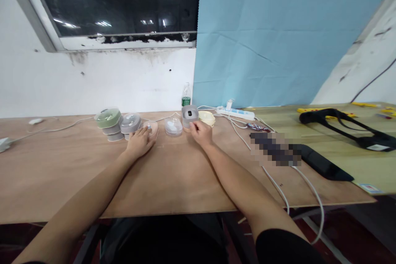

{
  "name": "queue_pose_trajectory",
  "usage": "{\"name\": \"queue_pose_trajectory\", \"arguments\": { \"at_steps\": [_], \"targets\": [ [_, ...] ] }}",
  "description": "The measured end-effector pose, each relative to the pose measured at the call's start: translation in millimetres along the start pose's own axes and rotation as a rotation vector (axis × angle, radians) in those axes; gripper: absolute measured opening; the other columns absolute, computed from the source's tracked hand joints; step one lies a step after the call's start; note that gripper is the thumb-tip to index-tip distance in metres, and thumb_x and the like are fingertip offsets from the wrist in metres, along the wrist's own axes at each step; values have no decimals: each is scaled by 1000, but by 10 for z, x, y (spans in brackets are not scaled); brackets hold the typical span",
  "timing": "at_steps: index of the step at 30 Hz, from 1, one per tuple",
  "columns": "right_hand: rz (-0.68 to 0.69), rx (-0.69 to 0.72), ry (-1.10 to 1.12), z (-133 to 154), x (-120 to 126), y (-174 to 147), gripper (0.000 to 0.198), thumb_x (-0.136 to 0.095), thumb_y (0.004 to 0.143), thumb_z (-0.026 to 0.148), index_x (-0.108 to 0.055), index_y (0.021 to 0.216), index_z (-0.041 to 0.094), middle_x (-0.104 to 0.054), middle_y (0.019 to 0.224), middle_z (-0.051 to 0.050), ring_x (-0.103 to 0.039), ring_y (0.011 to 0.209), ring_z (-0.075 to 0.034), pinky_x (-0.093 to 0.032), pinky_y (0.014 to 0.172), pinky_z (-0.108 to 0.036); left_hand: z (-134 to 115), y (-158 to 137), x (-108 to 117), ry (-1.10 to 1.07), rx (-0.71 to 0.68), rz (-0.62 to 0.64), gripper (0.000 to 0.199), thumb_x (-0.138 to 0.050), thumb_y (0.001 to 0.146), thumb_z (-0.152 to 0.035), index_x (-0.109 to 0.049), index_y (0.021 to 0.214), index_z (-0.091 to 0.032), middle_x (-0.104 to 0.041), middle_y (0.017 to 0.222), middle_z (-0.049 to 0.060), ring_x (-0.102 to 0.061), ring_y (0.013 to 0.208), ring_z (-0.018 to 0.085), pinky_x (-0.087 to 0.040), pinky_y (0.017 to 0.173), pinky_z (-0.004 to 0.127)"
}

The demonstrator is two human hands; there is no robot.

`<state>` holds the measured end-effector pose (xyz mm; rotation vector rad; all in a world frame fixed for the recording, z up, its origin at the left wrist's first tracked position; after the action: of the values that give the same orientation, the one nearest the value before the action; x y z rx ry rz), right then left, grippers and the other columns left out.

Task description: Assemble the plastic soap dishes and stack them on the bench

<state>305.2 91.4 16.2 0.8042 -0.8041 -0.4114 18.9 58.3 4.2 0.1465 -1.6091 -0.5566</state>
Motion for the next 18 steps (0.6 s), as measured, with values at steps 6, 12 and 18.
{"name": "queue_pose_trajectory", "arguments": {
  "at_steps": [6, 12, 18],
  "targets": [
    [-96, -241, -44, -611, 139, 123, 31, -43, 86, 38, -61, 99, 17, -65, 88, -8, -55, 73, -19, -41, 70, -30, 11, -1, -122, 24, -7, 84, 73, -48, 83, -50, -30, 146, -17, -25, 153, 14, -25, 138, 36, -26, 103, 54],
    [-55, -245, -103, -775, 27, 131, 34, -46, 81, 31, -62, 107, 16, -59, 111, -13, -57, 81, -21, -44, 81, -36, 29, -8, -152, 44, -16, 63, 80, -50, 82, -52, -22, 149, -18, -19, 155, 15, -18, 141, 34, -21, 108, 51],
    [59, -195, -129, -738, -84, 123, 43, -47, 81, 26, -58, 121, 14, -56, 123, -15, -57, 97, -26, -43, 90, -41, -58, -20, -98, 11, -89, 36, 78, -50, 83, -52, -25, 148, -18, -20, 155, 16, -17, 141, 35, -22, 108, 50]
  ]
}}
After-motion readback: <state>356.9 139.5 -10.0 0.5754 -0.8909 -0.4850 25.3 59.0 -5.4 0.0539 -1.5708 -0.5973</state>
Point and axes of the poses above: each hand's wrist, its own y-axis towards the middle knuckle, its own x-axis out of the back of the hand, z = x × y, the point moved 5 cm from there along y, towards the middle knuckle
